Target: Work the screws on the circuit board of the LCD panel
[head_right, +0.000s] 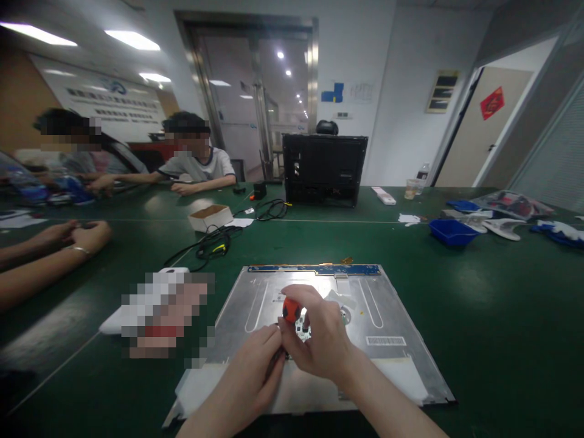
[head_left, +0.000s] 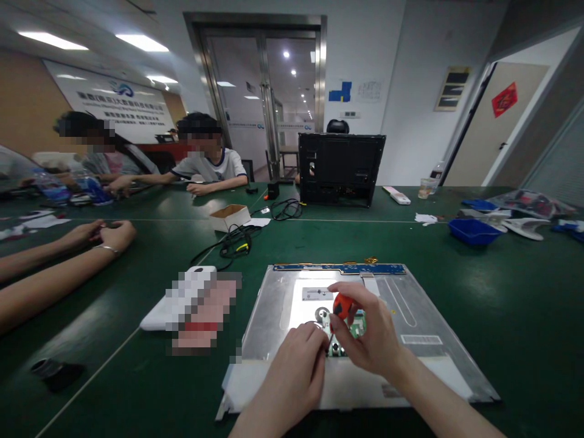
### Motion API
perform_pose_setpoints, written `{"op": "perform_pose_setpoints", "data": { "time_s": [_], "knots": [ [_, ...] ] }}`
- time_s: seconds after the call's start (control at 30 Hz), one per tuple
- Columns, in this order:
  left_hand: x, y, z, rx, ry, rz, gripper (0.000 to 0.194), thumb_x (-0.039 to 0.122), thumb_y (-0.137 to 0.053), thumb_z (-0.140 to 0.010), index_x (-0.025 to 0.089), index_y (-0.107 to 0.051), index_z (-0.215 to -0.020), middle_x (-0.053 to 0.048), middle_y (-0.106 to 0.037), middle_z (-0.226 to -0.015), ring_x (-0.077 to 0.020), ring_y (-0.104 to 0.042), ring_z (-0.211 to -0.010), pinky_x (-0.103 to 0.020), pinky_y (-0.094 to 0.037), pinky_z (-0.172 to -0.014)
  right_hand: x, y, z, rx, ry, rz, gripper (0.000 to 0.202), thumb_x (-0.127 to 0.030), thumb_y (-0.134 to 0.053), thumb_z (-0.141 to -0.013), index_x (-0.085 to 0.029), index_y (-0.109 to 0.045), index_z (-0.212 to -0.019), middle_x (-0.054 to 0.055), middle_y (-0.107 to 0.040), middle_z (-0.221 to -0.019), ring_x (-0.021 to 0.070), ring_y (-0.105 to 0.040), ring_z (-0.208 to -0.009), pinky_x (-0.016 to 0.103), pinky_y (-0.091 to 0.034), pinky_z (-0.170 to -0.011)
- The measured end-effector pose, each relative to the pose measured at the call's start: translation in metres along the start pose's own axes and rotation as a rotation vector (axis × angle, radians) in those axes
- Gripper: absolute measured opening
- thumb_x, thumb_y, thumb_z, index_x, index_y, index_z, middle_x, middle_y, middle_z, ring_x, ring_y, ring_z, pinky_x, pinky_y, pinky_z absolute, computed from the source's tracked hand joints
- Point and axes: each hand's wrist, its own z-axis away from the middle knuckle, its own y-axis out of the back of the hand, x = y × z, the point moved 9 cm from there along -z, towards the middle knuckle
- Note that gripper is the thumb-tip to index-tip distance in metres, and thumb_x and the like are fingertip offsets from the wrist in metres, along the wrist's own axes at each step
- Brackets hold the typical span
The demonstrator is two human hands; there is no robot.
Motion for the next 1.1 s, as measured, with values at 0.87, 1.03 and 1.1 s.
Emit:
{"op": "perform_pose_setpoints", "data": {
  "time_s": [0.87,1.03,1.1],
  "knots": [
    [-0.0002,0.0009,-0.0006,0.007,0.005,-0.008,0.019,0.008,-0.041,-0.089,0.019,-0.055,-0.095,-0.01,-0.063,-0.1,-0.0258,-0.057,-0.09,-0.039,-0.047,-0.079,-0.0022,0.0051,-0.0029,0.044,0.03,0.058,0.032,-0.025,-0.059,-0.094,-0.024,-0.049,-0.125,0.009,-0.063,-0.104,0.0173,-0.066,-0.078,0.025,-0.056,-0.052],
    [0.0021,0.0025,-0.0012,0.009,0.002,-0.006,0.019,0.009,-0.041,-0.089,0.019,-0.056,-0.095,-0.01,-0.063,-0.102,-0.0256,-0.058,-0.092,-0.039,-0.048,-0.081,-0.0042,0.0042,-0.0043,0.02,0.025,0.08,0.038,-0.014,-0.054,-0.093,-0.024,-0.054,-0.129,0.009,-0.06,-0.106,0.0154,-0.066,-0.075,0.026,-0.059,-0.054],
    [0.002,0.0025,-0.0012,0.009,0.005,-0.01,0.019,0.01,-0.041,-0.089,0.019,-0.056,-0.094,-0.01,-0.063,-0.101,-0.0253,-0.058,-0.092,-0.039,-0.048,-0.081,-0.0046,0.0038,-0.0048,0.006,0.018,0.081,0.042,-0.012,-0.053,-0.092,-0.024,-0.053,-0.132,0.009,-0.062,-0.106,0.016,-0.067,-0.075,0.026,-0.059,-0.054]
  ]
}}
